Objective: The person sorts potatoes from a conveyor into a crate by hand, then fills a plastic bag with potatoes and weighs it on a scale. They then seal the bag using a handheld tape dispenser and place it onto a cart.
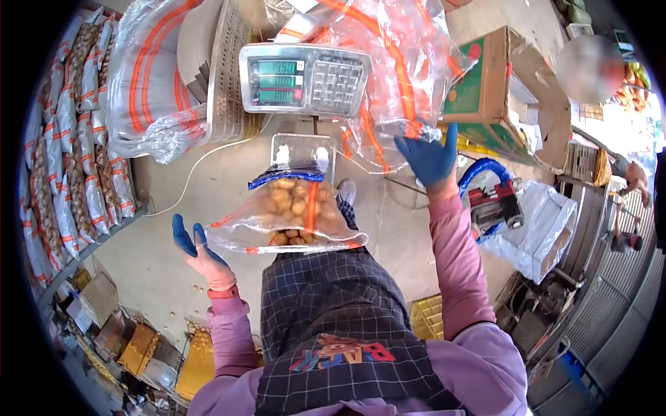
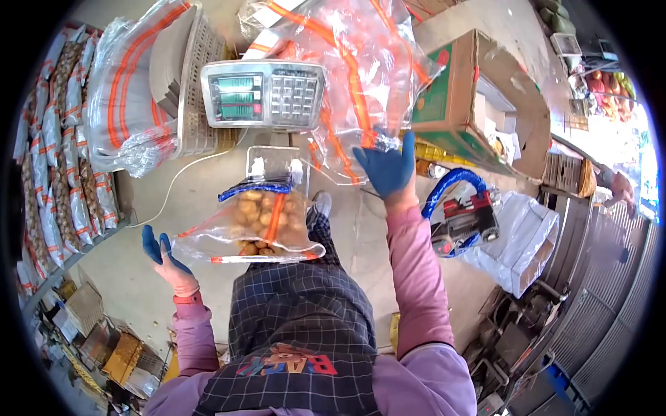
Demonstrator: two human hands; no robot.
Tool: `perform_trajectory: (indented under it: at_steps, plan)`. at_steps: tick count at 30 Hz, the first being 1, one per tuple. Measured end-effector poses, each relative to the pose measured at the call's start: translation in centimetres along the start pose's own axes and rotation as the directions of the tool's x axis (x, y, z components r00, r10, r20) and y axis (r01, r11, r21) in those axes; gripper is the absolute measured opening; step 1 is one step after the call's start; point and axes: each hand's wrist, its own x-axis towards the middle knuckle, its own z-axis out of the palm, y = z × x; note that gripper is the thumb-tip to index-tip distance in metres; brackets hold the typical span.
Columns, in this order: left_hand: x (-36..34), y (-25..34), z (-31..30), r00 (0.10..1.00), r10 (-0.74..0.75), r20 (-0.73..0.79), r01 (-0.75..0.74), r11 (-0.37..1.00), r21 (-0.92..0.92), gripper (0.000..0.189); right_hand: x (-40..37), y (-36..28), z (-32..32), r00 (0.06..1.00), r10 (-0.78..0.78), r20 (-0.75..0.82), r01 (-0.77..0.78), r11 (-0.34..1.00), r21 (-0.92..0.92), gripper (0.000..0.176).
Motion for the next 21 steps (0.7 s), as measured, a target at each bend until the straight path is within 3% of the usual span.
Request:
perform_trajectory:
  at_steps: [1,2,3,4,5,6,7,8,9,10,11,12,13,14,15,16,17,19,20,21]
  plan:
    - [-1.1,2.8,1.5,0.997,-0.01,0.074,0.009,1.0,0.017,0.046,1.8,-0.9,3.3,0.983,-0.075,-0.167,0.073,0.997,-0.02,0.053]
    - [-2.1,4.7,3.0,0.989,-0.015,0.149,0.01,0.999,0.034,0.049,3.9,-2.0,3.6,0.993,-0.117,-0.013,0.117,0.991,0.065,0.047]
    - [-2.8,5.2,4.1,0.961,-0.051,0.272,0.044,0.998,0.032,0.054,4.9,-2.7,5.6,0.97,-0.239,0.039,0.241,0.969,-0.055,0.044]
    - [-3.7,6.3,5.8,0.9,-0.031,0.436,-0.006,0.997,0.083,0.057,4.9,-3.7,8.6,0.928,-0.359,0.104,0.372,0.914,-0.163,0.043]
    - [-4.7,7.5,7.8,0.808,-0.019,0.589,-0.067,0.99,0.123,0.061,3.7,-4.4,11.2,0.873,-0.41,0.266,0.455,0.879,-0.14,0.042]
    - [-6.1,8.6,10.0,0.687,-0.135,0.714,0.206,0.978,-0.014,0.076,1.7,-4.8,13.6,0.789,-0.451,0.417,0.535,0.838,-0.107,0.042]
    - [-7.2,8.6,11.5,0.629,0.09,0.772,-0.098,0.994,-0.036,0.085,-0.5,-4.4,15.5,0.611,-0.545,0.574,0.79,0.371,-0.489,0.045]
    - [-8.2,8.6,12.8,0.504,0.289,0.814,-0.389,0.917,-0.084,0.095,-3.9,-4.2,16.9,0.634,-0.541,0.553,0.675,0.736,-0.054,0.045]
    - [-9.2,10.8,13.9,0.385,0.438,0.813,-0.521,0.83,-0.2,0.093,-8.6,-3.3,19.2,0.695,-0.57,0.438,0.54,0.816,0.206,0.05]
    - [-10.6,12.2,14.1,0.346,0.496,0.796,-0.567,0.787,-0.243,0.093,-11.5,-3.7,15.9,0.647,-0.567,0.509,0.666,0.746,-0.015,0.046]
    - [-11.8,14.1,13.3,0.332,0.469,0.818,-0.465,0.836,-0.291,0.096,-16.6,-1.3,15.2,0.676,-0.582,0.452,0.7,0.699,-0.147,0.045]
    - [-13.2,15.8,11.1,0.215,0.498,0.84,-0.573,0.761,-0.305,0.091,-21.7,1.2,14.9,0.698,-0.598,0.394,0.707,0.662,-0.248,0.044]
    - [-13.6,16.9,8.8,-0.012,0.387,0.922,-0.519,0.786,-0.337,0.077,-26.6,3.4,14.4,0.712,-0.606,0.355,0.701,0.636,-0.322,0.043]
    - [-15.1,16.4,6.6,-0.02,0.641,0.767,-0.401,0.698,-0.594,0.054,-31.3,5.7,13.9,0.722,-0.605,0.334,0.691,0.609,-0.389,0.043]
    - [-16.1,15.5,3.9,-0.179,0.517,0.837,-0.172,0.821,-0.544,0.036,-35.2,7.6,14.0,0.725,-0.61,0.32,0.685,0.588,-0.43,0.042]
    - [-16.8,16.4,1.0,-0.355,0.468,0.809,0.023,0.87,-0.493,0.028,-38.6,9.4,14.0,0.726,-0.617,0.304,0.677,0.563,-0.473,0.041]
    - [-18.9,14.1,-2.5,-0.405,0.523,0.751,0.024,0.827,-0.562,0.026,-41.4,10.9,14.0,0.722,-0.625,0.297,0.675,0.543,-0.499,0.04]
    - [-21.5,12.1,-8.1,-0.687,0.31,0.657,0.076,0.93,-0.359,0.03,-45.5,13.0,13.7,0.715,-0.646,0.265,0.663,0.507,-0.551,0.038]
    - [-21.3,12.1,-9.6,-0.702,0.296,0.648,0.065,0.932,-0.356,0.03,-47.3,14.1,13.5,0.716,-0.658,0.232,0.645,0.497,-0.58,0.038]
    - [-21.0,12.1,-10.9,-0.636,0.184,0.749,0.013,0.974,-0.228,0.032,-48.6,15.1,13.4,0.719,-0.665,0.202,0.625,0.49,-0.608,0.037]
